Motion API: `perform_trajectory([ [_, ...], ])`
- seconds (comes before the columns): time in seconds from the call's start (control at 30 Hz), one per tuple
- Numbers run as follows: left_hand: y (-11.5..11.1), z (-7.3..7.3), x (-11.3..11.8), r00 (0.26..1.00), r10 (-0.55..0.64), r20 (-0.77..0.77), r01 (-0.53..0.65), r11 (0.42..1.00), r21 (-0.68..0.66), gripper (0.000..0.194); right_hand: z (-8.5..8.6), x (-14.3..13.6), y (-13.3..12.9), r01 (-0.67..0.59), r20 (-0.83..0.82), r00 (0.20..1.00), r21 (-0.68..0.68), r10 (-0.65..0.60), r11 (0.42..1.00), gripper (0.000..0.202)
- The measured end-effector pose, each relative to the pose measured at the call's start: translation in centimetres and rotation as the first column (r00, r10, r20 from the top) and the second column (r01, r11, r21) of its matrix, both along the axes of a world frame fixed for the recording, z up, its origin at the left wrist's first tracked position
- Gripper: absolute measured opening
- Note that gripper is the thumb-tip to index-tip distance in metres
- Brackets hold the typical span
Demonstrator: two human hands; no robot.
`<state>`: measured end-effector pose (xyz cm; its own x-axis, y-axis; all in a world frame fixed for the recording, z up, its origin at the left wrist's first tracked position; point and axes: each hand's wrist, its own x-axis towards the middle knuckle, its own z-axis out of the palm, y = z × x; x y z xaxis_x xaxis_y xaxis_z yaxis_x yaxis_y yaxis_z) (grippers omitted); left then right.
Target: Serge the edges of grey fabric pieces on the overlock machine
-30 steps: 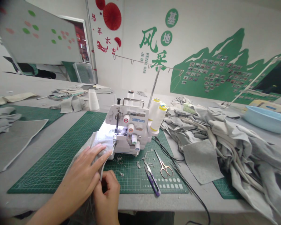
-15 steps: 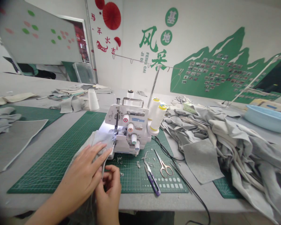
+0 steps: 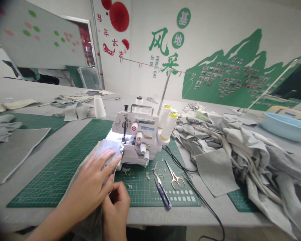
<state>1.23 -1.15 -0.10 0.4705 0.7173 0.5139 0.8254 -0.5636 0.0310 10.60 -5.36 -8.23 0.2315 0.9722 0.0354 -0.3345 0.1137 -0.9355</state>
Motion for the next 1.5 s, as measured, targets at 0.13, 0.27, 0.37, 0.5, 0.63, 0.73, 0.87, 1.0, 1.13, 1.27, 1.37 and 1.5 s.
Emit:
perform_trajectory([
  [0.13,-0.1,-0.1,0.0,1.0,0.0,-0.002,0.0,1.0,0.002,0.049,-0.2,-0.1,0.1,0.01,-0.017,1.0,-0.017,-0.011,1.0,0.021],
  [0.27,-0.5,-0.3,-0.1,1.0,-0.008,-0.009,0.008,0.999,0.033,0.051,-0.3,-0.1,-0.1,-0.023,-0.109,0.994,-0.015,0.021,1.0,0.025],
  [0.37,-1.3,-0.7,-0.1,0.998,-0.063,-0.014,0.064,0.996,0.06,0.055,-0.6,0.0,-0.2,-0.023,-0.134,0.991,-0.015,0.021,1.0,0.026],
  [0.5,-2.0,-1.0,-0.1,0.995,-0.097,0.007,0.097,0.994,0.041,0.062,-0.9,0.1,-0.2,0.017,-0.139,0.99,-0.011,-0.018,1.0,0.028],
  [0.63,-2.1,-0.9,0.1,0.995,-0.091,0.042,0.09,0.995,0.03,0.063,-0.8,0.1,-0.3,0.053,-0.124,0.991,0.004,-0.053,0.999,0.028],
  [0.73,-2.0,-0.7,0.2,0.994,-0.091,0.053,0.09,0.996,0.029,0.063,-0.6,0.1,-0.3,0.074,-0.11,0.991,0.004,-0.073,0.997,0.028],
  [0.87,-1.9,-0.7,0.2,0.994,-0.086,0.062,0.085,0.996,0.021,0.062,-0.6,0.2,-0.3,0.061,-0.097,0.993,0.007,-0.06,0.998,0.028],
  [1.0,-1.9,-0.8,0.2,0.995,-0.079,0.064,0.079,0.997,0.008,0.061,-0.7,0.2,-0.3,0.058,-0.065,0.996,0.007,-0.058,0.998,0.026],
  [1.13,-1.8,-0.9,0.3,0.995,-0.08,0.067,0.08,0.997,0.001,0.062,-0.8,0.2,-0.2,0.081,-0.037,0.996,0.015,-0.08,0.997,0.021],
  [1.27,-1.7,-1.1,0.3,0.994,-0.077,0.079,0.077,0.997,-0.002,0.064,-0.8,0.3,-0.1,0.096,0.007,0.995,0.045,-0.096,0.994,0.016],
  [1.37,-1.6,-1.2,0.3,0.994,-0.071,0.083,0.073,0.997,-0.021,0.065,-0.5,0.5,-0.1,0.07,0.049,0.996,0.071,-0.073,0.995,0.016],
  [1.5,-1.4,-1.1,0.4,0.993,-0.074,0.09,0.077,0.997,-0.024,0.064,0.0,0.6,-0.2,0.035,0.076,0.996,0.064,-0.04,0.997,0.021],
])
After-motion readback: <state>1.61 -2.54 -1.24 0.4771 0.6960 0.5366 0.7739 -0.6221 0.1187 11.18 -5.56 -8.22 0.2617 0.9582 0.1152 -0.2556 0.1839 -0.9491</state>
